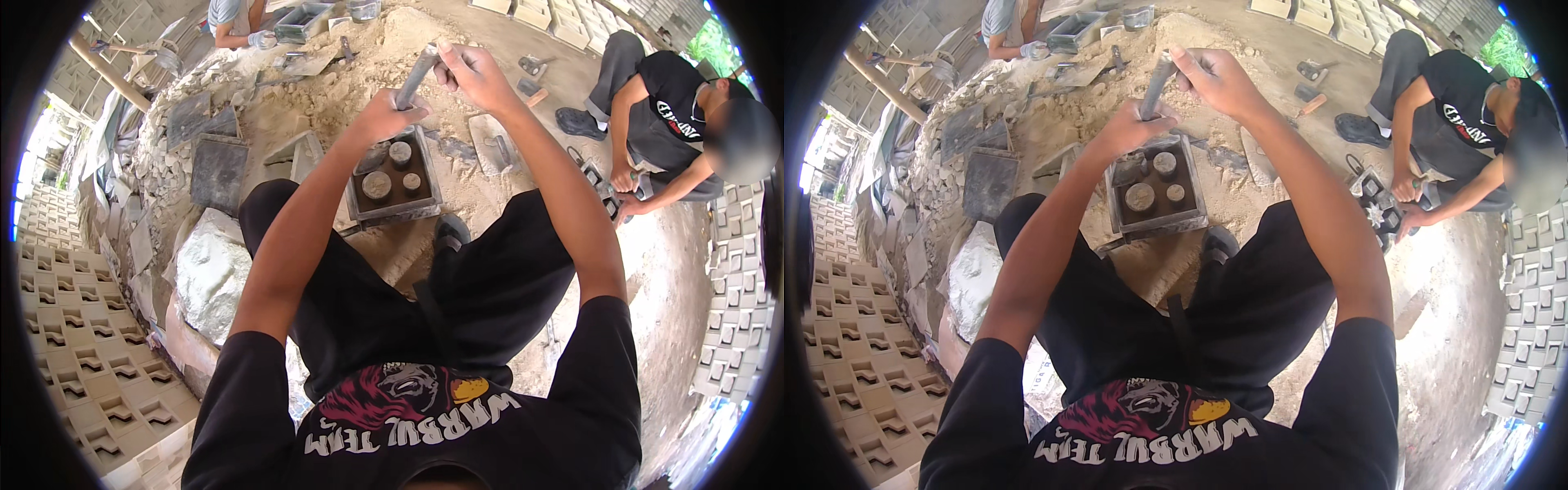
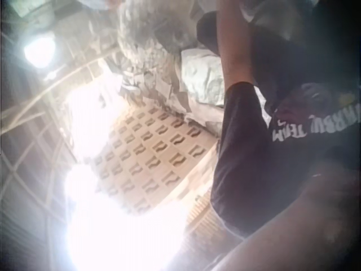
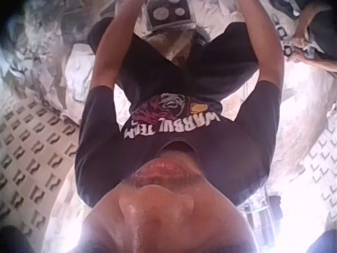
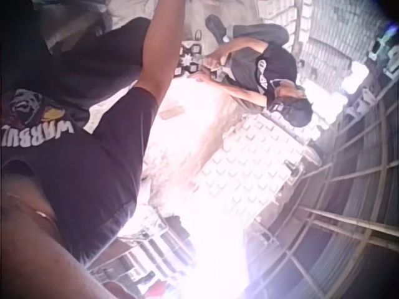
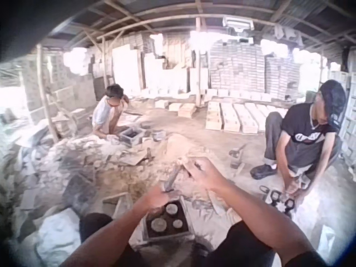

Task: The person uses a small tool to apply material inside circular indents of a mold and then moves a square plate.

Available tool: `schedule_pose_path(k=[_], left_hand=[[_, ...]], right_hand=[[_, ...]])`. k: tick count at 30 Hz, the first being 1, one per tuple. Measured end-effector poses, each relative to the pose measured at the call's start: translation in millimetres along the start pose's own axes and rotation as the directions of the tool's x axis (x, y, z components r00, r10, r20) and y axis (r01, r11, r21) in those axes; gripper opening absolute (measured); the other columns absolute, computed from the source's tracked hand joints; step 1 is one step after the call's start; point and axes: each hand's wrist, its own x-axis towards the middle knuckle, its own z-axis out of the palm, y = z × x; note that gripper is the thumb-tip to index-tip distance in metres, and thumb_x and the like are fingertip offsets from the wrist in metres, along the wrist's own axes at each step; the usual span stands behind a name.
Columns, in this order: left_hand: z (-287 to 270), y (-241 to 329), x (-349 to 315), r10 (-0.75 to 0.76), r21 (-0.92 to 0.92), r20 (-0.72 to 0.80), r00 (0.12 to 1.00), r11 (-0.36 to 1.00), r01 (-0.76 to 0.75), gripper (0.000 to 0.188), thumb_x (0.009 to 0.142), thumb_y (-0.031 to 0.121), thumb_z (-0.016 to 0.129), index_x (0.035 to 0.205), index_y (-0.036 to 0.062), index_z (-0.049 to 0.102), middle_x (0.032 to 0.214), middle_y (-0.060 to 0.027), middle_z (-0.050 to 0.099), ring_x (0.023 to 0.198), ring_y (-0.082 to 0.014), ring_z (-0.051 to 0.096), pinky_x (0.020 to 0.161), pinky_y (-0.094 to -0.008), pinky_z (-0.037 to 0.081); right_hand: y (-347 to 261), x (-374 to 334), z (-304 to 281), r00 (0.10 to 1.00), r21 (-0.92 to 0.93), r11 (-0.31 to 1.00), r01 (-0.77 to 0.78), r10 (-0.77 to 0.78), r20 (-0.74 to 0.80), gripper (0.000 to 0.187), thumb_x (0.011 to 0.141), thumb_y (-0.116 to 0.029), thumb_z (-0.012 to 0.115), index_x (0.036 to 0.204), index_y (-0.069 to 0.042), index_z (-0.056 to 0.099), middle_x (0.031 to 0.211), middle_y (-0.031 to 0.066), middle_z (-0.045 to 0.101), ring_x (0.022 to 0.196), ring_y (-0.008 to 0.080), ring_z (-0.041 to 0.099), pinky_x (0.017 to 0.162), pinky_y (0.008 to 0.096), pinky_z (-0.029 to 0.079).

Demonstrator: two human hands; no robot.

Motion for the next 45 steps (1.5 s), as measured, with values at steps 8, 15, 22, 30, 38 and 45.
schedule_pose_path(k=[8,15,22,30,38,45], left_hand=[[12.9,9.3,-0.5,0.022,0.245,0.064,0.998,0.969,-0.037,0.032,0.084,0.034,0.072,0.098,0.005,0.072,0.077,-0.0066,0.068,0.068,-0.0126,0.059,0.065,-0.03,0.047],[7.2,20.5,-6.7,-0.115,0.327,0.056,0.992,0.941,0.09,0.034,0.084,0.037,0.072,0.096,0.0051,0.071,0.073,-0.0093,0.066,0.069,-0.0181,0.061,0.068,-0.0343,0.049],[-6.7,-13.1,-8.8,0.14,0.368,-0.057,0.989,0.924,-0.109,0.036,0.082,0.037,0.074,0.084,0.0008,0.069,0.065,-0.0121,0.062,0.061,-0.0197,0.059,0.062,-0.0364,0.047],[-21.6,2.8,-26.9,0.039,0.112,-0.071,0.997,0.993,-0.031,0.027,0.082,0.027,0.076,0.092,0.0027,0.071,0.078,-0.0062,0.068,0.072,-0.0118,0.061,0.069,-0.0298,0.049],[-59.4,-63.9,-34.0,0.006,0.357,-0.145,0.989,0.933,0.047,0.034,0.086,0.032,0.067,0.103,0.0029,0.069,0.099,-0.0119,0.071,0.088,-0.0201,0.067,0.082,-0.0309,0.051],[-74.0,-133.5,-48.5,-0.335,0.229,-0.278,0.9,0.887,0.4,0.04,0.086,0.035,0.065,0.107,0.0019,0.067,0.102,-0.0146,0.071,0.095,-0.0248,0.066,0.087,-0.0361,0.05]], right_hand=[[-15.1,-21.0,28.3,0.958,0.011,0.964,0.265,-0.262,-0.115,0.034,0.093,-0.039,0.063,0.09,-0.005,0.066,0.077,-0.0015,0.059,0.069,0.0071,0.055,0.066,0.0235,0.044],[-4.4,-18.7,25.9,0.962,-0.197,0.963,0.182,-0.216,-0.168,0.039,0.088,-0.041,0.069,0.08,-0.003,0.069,0.061,0.0,0.055,0.057,0.0074,0.048,0.057,0.0258,0.041],[-12.5,-9.5,43.3,0.986,-0.072,0.984,0.163,-0.165,-0.01,0.026,0.091,-0.028,0.068,0.082,-0.003,0.07,0.066,-0.0021,0.062,0.059,0.0034,0.049,0.054,0.0236,0.039],[-26.9,16.7,55.2,0.959,-0.229,0.943,0.242,-0.268,-0.089,0.035,0.084,-0.026,0.072,0.062,-0.003,0.058,0.05,0.0077,0.05,0.046,0.0115,0.041,0.045,0.0331,0.037],[-8.9,16.5,43.5,0.926,-0.24,0.959,0.149,-0.22,-0.308,0.034,0.086,-0.017,0.069,0.06,-0.001,0.053,0.049,0.0021,0.04,0.049,0.0077,0.036,0.045,0.0312,0.032],[41.5,21.5,20.2,0.797,-0.15,0.987,-0.058,-0.045,-0.602,0.036,0.09,-0.022,0.066,0.06,-0.007,0.054,0.055,-0.0057,0.043,0.052,0.0058,0.036,0.046,0.0312,0.03]])
